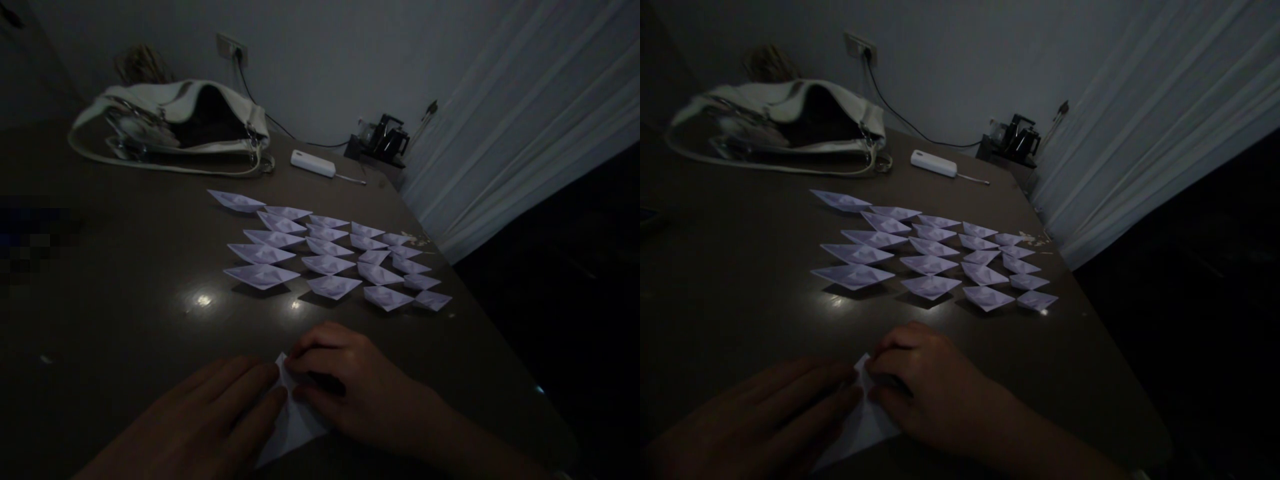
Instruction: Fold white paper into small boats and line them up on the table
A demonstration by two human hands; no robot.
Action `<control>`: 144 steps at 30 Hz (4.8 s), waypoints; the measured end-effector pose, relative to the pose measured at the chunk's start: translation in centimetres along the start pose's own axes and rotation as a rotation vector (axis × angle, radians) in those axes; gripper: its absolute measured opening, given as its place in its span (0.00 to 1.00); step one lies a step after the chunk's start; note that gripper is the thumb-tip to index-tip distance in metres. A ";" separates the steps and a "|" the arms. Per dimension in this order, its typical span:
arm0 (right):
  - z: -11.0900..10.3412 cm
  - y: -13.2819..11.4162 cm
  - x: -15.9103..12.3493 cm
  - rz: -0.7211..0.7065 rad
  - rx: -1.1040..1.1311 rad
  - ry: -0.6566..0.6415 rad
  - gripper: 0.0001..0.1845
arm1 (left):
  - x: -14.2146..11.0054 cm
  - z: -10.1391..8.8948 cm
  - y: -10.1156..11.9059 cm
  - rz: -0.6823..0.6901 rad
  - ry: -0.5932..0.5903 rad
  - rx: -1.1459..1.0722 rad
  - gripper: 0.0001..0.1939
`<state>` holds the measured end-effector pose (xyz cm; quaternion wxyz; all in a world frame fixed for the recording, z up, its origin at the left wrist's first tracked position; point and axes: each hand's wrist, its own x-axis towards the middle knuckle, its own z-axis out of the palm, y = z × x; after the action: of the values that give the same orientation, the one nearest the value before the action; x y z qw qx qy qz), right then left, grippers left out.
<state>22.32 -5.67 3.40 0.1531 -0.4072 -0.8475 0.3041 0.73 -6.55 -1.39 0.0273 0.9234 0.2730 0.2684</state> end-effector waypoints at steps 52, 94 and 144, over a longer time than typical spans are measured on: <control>-0.1 0.5 0.0 -0.087 -0.144 0.050 0.08 | -0.8 0.3 -0.7 0.090 -0.027 0.083 0.23; -1.8 1.1 1.6 -0.251 -0.624 -0.080 0.07 | -2.5 0.7 -2.2 0.148 -0.208 0.237 0.35; -1.5 0.6 0.3 -0.427 -0.405 -0.243 0.12 | -1.6 0.0 -1.9 0.018 -0.246 0.065 0.29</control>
<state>23.30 -4.58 4.21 0.0271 -0.2031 -0.9692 0.1368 -1.35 -5.77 -2.57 0.0283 0.9521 0.2681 0.1446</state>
